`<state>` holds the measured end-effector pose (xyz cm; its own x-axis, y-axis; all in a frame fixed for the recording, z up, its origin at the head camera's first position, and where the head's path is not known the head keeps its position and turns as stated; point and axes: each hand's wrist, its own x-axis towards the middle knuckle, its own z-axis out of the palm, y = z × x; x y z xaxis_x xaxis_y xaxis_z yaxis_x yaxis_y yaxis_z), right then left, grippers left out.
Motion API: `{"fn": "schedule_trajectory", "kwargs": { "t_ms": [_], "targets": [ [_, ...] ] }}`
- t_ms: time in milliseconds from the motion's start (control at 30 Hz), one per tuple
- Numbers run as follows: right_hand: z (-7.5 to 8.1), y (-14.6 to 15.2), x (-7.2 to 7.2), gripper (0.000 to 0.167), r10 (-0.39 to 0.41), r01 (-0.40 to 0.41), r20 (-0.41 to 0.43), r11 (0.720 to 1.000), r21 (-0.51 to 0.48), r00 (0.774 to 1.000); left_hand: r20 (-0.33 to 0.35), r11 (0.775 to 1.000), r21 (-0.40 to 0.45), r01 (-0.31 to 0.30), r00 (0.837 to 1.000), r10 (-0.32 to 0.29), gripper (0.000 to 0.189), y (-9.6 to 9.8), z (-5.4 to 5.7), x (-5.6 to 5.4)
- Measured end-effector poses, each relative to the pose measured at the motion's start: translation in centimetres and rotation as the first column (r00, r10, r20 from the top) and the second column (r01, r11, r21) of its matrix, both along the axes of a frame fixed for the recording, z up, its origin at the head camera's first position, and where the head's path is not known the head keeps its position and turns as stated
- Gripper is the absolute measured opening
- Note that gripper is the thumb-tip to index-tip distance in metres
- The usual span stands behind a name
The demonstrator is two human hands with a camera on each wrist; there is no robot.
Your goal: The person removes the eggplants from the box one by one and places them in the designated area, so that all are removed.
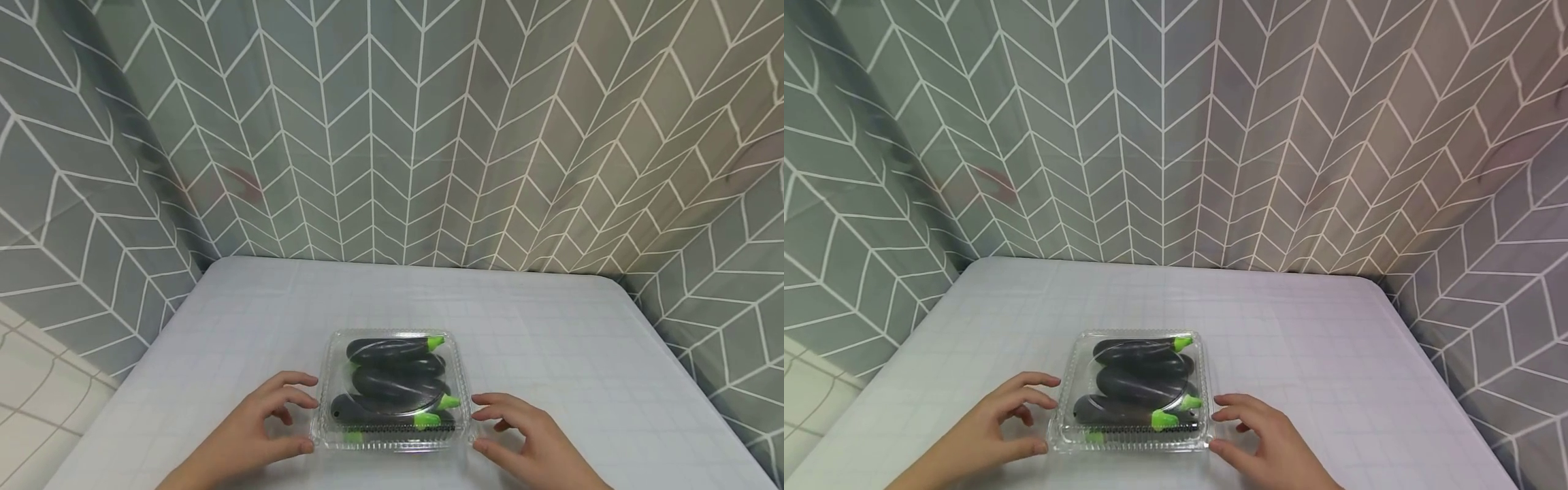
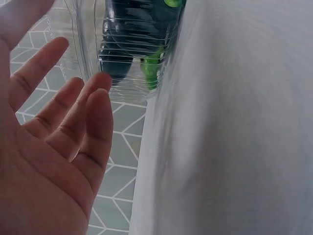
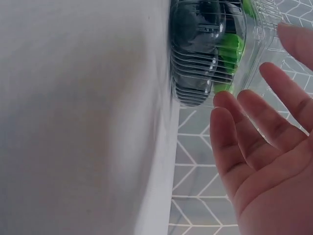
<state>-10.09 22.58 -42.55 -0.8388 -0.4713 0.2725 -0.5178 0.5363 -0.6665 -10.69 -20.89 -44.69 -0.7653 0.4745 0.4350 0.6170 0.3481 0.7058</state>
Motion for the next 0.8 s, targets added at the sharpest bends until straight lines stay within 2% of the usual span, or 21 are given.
{"fn": "schedule_trajectory", "kwargs": {
  "t_ms": [167, 333, 433, 567, 667, 800],
  "targets": [
    [-0.2, 0.0, 0.1, 0.026, 0.019, -0.012, -0.120, 0.999, 0.052, 0.993, -0.050, 1.000, -0.015, -0.014, 0.999, 0.013, 0.038, 0.0, -0.3, 0.1],
    [-0.7, 0.2, 0.0, 0.033, 0.089, -0.079, -0.263, 0.996, 0.048, 0.961, -0.121, 0.999, -0.004, 0.051, 0.991, -0.051, 0.031, -0.2, -0.7, -0.2],
    [-0.9, 0.3, -0.1, 0.034, 0.140, -0.136, -0.296, 0.990, 0.033, 0.945, -0.104, 0.997, -0.025, 0.067, 0.992, -0.069, 0.031, -0.2, -0.5, 0.0],
    [-1.0, 0.4, -0.1, 0.031, 0.211, -0.209, -0.311, 0.977, 0.040, 0.927, -0.053, 0.996, -0.067, 0.058, 0.997, -0.061, 0.028, -0.2, -0.1, 0.3],
    [-1.1, 0.4, -0.3, 0.030, 0.253, -0.255, -0.357, 0.966, 0.041, 0.899, -0.074, 0.995, -0.084, 0.050, 0.996, -0.056, 0.026, -0.2, 0.0, 0.3],
    [-1.1, 0.2, -0.6, 0.027, 0.271, -0.280, -0.424, 0.959, 0.041, 0.864, -0.101, 0.996, -0.074, 0.053, 0.993, -0.060, 0.024, -0.1, -0.2, 0.2]
  ]
}}
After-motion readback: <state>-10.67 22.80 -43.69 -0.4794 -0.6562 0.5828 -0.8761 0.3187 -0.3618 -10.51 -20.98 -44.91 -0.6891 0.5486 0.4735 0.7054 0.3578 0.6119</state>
